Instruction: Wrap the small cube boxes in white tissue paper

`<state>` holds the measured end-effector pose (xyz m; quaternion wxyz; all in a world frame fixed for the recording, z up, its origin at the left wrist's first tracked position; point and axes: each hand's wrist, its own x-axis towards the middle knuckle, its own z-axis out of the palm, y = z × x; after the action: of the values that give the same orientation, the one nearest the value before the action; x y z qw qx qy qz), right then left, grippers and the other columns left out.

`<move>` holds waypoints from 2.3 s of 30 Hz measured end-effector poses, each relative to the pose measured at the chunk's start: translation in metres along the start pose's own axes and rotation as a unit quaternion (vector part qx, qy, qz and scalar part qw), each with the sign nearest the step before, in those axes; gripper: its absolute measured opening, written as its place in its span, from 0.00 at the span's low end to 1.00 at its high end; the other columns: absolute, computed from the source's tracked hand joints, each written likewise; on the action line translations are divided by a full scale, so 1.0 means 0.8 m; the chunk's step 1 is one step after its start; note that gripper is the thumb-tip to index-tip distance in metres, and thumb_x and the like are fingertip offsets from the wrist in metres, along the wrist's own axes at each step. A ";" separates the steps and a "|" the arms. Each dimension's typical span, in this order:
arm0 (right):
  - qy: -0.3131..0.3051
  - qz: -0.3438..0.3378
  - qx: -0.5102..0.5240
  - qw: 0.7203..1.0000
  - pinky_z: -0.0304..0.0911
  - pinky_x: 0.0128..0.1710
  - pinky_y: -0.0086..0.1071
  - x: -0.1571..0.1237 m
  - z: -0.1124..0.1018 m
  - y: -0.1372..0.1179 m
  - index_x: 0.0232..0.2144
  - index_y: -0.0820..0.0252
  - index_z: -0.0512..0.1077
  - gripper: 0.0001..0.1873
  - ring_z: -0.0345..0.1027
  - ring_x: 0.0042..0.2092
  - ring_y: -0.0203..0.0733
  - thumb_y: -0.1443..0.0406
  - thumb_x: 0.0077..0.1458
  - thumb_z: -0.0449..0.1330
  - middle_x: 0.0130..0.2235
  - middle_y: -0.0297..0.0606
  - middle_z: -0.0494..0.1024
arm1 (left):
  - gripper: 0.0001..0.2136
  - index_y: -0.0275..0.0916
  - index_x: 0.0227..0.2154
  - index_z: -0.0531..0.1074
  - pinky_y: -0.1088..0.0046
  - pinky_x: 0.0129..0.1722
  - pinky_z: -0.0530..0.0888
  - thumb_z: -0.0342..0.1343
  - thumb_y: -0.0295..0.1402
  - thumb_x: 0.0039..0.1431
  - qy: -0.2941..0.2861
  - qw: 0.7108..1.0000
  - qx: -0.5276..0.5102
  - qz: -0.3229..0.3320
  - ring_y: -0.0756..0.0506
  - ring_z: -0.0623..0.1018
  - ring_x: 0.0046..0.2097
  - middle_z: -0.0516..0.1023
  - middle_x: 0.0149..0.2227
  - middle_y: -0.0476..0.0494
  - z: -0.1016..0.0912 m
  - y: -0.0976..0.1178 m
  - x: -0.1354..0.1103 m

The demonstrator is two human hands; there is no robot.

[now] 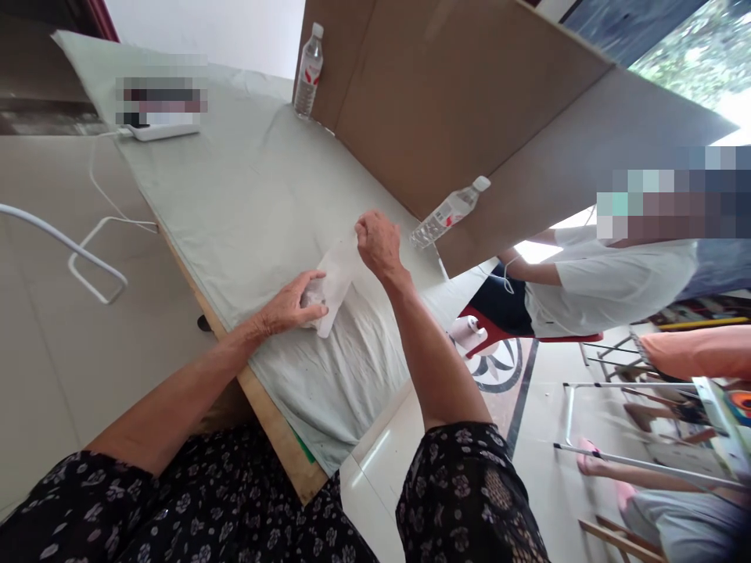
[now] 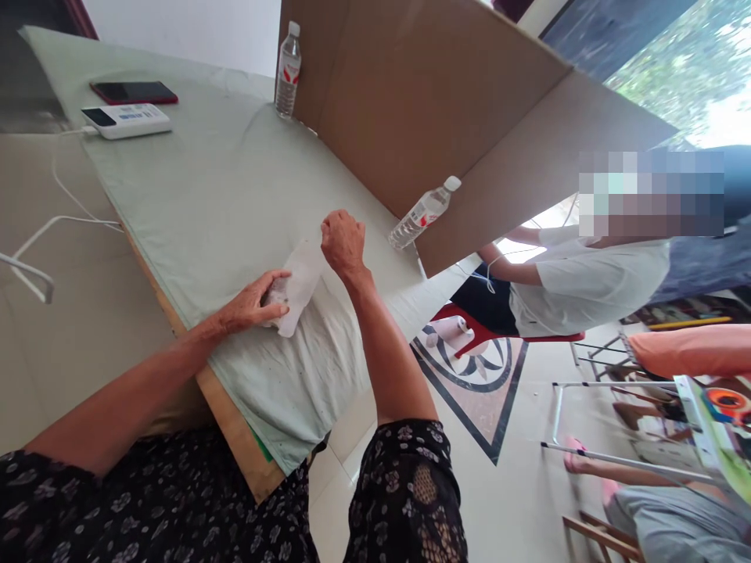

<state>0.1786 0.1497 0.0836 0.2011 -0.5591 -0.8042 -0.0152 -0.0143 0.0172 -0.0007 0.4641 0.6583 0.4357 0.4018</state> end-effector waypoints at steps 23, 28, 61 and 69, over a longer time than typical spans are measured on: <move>0.025 0.212 0.296 0.931 0.62 0.37 0.33 -0.133 0.023 -0.019 0.26 0.55 0.68 0.10 0.67 0.32 0.38 0.59 0.57 0.54 0.29 0.33 0.76 | 0.38 0.32 0.58 0.72 0.67 0.39 0.73 0.64 0.53 0.47 0.138 0.989 -0.019 -0.054 0.45 0.75 0.36 0.77 0.37 0.44 0.002 -0.003 0.004; 0.067 0.259 0.457 0.849 0.60 0.31 0.30 -0.162 0.050 -0.014 0.25 0.55 0.66 0.15 0.62 0.28 0.35 0.52 0.55 0.56 0.26 0.29 0.69 | 0.25 0.39 0.46 0.75 0.67 0.38 0.74 0.66 0.47 0.46 0.174 0.982 0.071 -0.036 0.47 0.73 0.34 0.76 0.36 0.47 0.006 0.000 0.006; 0.046 0.183 0.330 0.925 0.70 0.52 0.46 -0.185 0.031 -0.035 0.60 0.58 0.68 0.33 0.76 0.52 0.51 0.52 0.55 0.66 0.53 0.50 0.81 | 0.28 0.33 0.60 0.69 0.57 0.54 0.74 0.52 0.43 0.61 0.041 0.942 0.323 0.080 0.37 0.79 0.52 0.80 0.54 0.33 -0.025 0.061 0.015; -0.160 0.011 0.407 0.899 0.68 0.43 0.34 -0.239 -0.007 -0.036 0.49 0.55 0.80 0.18 0.77 0.39 0.41 0.52 0.63 0.62 0.37 0.36 0.85 | 0.28 0.38 0.57 0.73 0.67 0.38 0.73 0.42 0.51 0.68 -0.032 0.958 0.280 -0.052 0.43 0.78 0.33 0.80 0.31 0.45 -0.053 0.060 -0.025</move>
<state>0.2106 -0.0332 0.0296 0.2795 -0.4325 -0.7553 0.4054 -0.0499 0.0004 0.0535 0.2954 0.7505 0.5495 0.2182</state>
